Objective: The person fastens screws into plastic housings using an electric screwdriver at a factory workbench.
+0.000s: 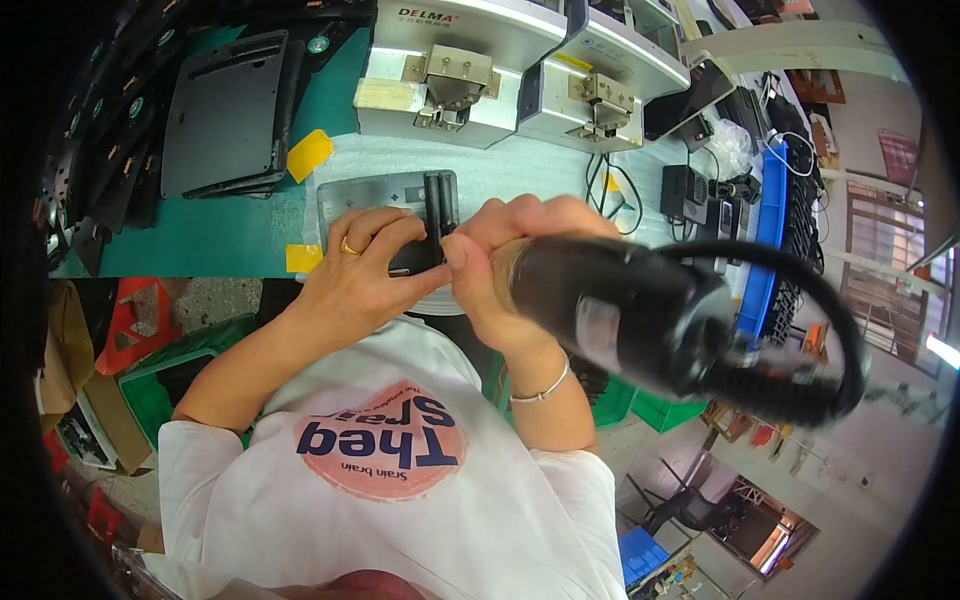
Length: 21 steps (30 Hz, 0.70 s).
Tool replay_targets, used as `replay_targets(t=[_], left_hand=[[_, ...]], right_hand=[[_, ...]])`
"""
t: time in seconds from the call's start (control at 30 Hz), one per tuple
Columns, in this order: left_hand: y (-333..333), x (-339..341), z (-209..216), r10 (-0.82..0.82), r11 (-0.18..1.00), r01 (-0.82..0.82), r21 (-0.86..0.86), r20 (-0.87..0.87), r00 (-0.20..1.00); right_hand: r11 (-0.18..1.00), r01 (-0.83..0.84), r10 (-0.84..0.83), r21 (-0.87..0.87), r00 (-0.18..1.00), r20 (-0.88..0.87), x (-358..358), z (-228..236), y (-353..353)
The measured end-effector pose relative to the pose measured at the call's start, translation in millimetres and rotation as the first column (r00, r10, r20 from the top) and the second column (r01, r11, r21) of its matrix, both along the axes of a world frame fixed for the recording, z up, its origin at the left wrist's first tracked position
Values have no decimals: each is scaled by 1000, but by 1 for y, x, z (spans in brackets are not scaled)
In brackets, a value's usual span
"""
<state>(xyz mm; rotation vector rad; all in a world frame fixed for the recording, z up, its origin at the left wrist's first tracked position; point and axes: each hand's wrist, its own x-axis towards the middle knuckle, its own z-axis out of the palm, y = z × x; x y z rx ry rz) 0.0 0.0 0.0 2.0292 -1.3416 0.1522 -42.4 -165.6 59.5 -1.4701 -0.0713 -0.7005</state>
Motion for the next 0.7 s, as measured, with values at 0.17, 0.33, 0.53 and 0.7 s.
replay_targets(t=[0.17, 0.33, 0.53, 0.7], left_hand=[[2, 8, 2, 9, 1000, -9, -16, 16, 1000], [0, 6, -2, 15, 999, -14, -48, 29, 999], [2, 3, -2, 5, 999, -3, -40, 56, 998], [1, 4, -1, -8, 998, 10, -58, 30, 1000]], right_hand=[[996, -23, 28, -87, 997, 65, 11, 2, 3], [1000, 4, -5, 14, 999, 40, 7, 3, 5], [983, -87, 63, 161, 987, 150, 28, 26, -12], [995, 58, -86, 83, 921, 381, 63, 48, -15]])
